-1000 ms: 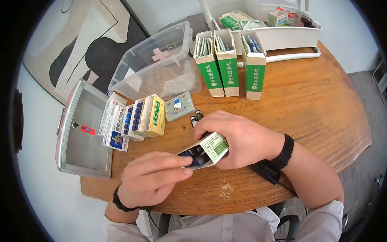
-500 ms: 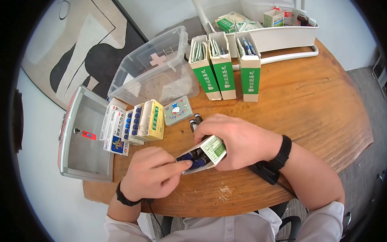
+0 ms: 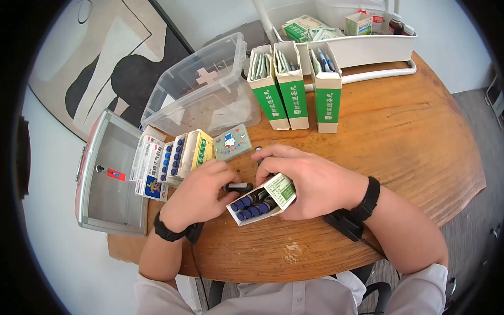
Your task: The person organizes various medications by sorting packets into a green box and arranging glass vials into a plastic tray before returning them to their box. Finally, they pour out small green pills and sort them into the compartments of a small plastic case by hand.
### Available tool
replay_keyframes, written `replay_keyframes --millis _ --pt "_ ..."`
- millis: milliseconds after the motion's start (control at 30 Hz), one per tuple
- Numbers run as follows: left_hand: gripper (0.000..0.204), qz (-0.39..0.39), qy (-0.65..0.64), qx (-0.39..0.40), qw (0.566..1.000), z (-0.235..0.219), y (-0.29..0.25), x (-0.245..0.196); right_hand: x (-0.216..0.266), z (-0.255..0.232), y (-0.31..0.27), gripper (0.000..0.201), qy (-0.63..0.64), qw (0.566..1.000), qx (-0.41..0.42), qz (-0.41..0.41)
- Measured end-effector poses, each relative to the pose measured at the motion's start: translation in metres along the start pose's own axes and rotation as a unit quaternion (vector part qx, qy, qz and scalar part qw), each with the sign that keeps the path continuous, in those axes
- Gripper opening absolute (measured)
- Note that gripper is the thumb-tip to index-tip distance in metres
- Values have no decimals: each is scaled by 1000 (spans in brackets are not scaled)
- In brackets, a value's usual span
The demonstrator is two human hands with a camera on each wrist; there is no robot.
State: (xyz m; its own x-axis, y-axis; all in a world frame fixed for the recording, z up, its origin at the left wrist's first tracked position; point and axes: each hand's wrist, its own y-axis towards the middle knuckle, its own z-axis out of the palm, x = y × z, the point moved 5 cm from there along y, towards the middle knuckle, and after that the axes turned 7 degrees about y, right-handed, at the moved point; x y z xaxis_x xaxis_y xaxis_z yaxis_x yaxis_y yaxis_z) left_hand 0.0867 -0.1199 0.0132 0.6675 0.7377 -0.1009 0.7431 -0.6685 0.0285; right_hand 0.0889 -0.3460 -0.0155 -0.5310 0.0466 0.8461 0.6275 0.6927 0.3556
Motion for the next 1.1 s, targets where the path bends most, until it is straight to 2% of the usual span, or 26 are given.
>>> replay_keyframes --millis 33,100,133,200,233,267,333,467,700,767,800,867,967,1100 --pt "24 -1 1 -1 1000 -3 -5 -4 1 0 0 57 -1 1000 -1 1" --pt "28 -46 -64 -77 994 -24 -15 -14 0 -1 -2 57 0 1000 -6 5" --pt "28 -46 -64 -75 994 -33 -17 -22 -1 -1 -2 56 -6 1000 -11 2" --pt "32 -45 -94 -201 974 -63 -25 -36 -2 0 0 56 -11 1000 -13 -3" --pt "35 -6 -90 -220 971 -70 -27 -43 -2 0 0 58 -16 1000 -12 -4" --pt "35 -7 -90 -221 971 -72 -26 -46 -2 -1 0 60 -21 1000 -12 -5" --pt "35 77 -26 -197 977 -70 -22 -65 -2 0 -1 61 -24 1000 -10 -6" --pt "31 66 -57 -232 969 -60 -13 -69 -1 0 1 66 -13 1000 -7 1" --pt "31 39 -32 -245 968 -50 -19 -70 2 0 1 70 -19 1000 -4 -1" --pt "32 105 58 -233 965 -55 -18 -84 2 1 1 69 -8 1000 -15 -2" --pt "32 104 57 -232 965 -55 -16 -84 2 1 2 69 -8 1000 -15 -2" --pt "37 96 64 -179 977 -47 -11 -82 3 1 1 69 -13 1000 -20 -8" --pt "43 87 -2 -222 971 -47 -11 -72 4 0 1 58 -19 998 -36 -39" --pt "47 106 -2 -182 978 -49 -13 -69 4 1 1 60 -8 999 -26 -37"
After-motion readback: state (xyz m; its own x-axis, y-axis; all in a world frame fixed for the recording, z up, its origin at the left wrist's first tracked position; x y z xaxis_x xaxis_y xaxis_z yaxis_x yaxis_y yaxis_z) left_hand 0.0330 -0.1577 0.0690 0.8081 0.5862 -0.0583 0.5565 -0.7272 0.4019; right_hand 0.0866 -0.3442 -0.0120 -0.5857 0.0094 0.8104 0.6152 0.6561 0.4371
